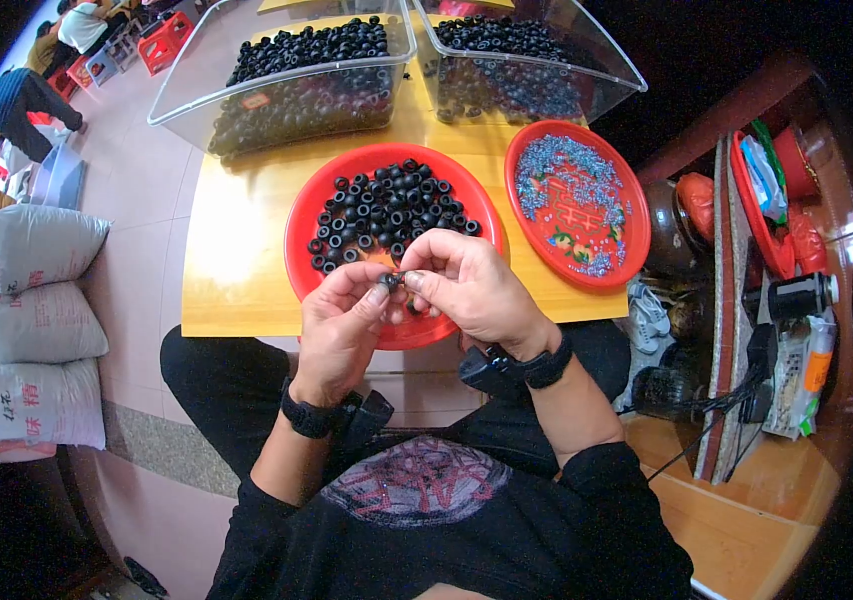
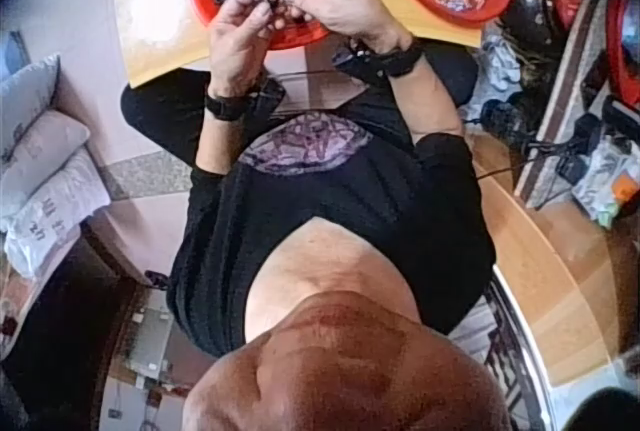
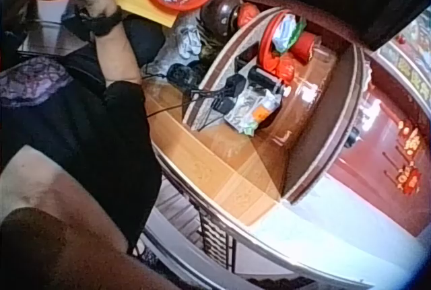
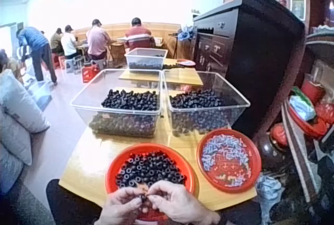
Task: Assembling small black plastic components by inserting orange rings into them.
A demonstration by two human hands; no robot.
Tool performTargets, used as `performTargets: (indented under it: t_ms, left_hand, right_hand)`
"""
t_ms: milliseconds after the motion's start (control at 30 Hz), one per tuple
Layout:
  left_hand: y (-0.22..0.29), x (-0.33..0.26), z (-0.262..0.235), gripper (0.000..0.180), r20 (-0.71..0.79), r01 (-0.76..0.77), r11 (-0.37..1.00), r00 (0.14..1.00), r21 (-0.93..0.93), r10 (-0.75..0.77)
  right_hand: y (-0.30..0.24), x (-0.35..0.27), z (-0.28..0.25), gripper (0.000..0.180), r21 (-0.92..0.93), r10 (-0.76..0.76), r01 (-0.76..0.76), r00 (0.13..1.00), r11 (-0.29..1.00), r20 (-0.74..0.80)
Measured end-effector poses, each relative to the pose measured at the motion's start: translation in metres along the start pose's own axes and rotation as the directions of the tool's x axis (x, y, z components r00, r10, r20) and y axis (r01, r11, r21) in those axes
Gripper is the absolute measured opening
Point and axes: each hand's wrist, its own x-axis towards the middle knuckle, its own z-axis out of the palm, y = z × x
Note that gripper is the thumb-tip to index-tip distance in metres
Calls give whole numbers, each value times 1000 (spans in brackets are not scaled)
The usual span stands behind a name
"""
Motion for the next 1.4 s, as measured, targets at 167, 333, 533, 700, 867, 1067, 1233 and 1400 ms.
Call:
performTargets:
  t_ms: [167,333,533,700,867,1067,1233,1400]
  left_hand:
    - [-1,-1,0,19,-29,-10,996,1000,85,12]
    - [-2,-1,1,21,-23,-29,990,999,139,33]
    - [-3,-1,2,21,-48,-45,978,997,202,56]
    - [-4,-3,4,22,-81,-56,946,993,319,86]
    - [-6,-6,6,22,-89,-110,817,977,566,193]
    - [-2,-9,7,18,-39,-167,729,966,664,256]
    - [10,-11,11,16,57,-233,660,959,715,277]
    - [12,-10,8,13,156,-321,504,926,802,343]
  right_hand:
    - [2,1,2,9,-142,-13,1,996,990,-85]
    - [2,-1,3,13,-217,-35,6,991,976,-129]
    - [5,-3,5,12,-343,-190,131,971,930,-145]
    - [9,-1,4,8,-534,-351,234,928,812,-128]
    - [7,-3,10,5,-577,-397,256,908,775,-130]
    - [4,-6,8,5,-676,-458,310,888,668,-45]
    - [0,-6,3,2,-211,-145,129,988,969,-60]
    - [7,-3,4,2,-68,-34,31,999,997,-42]
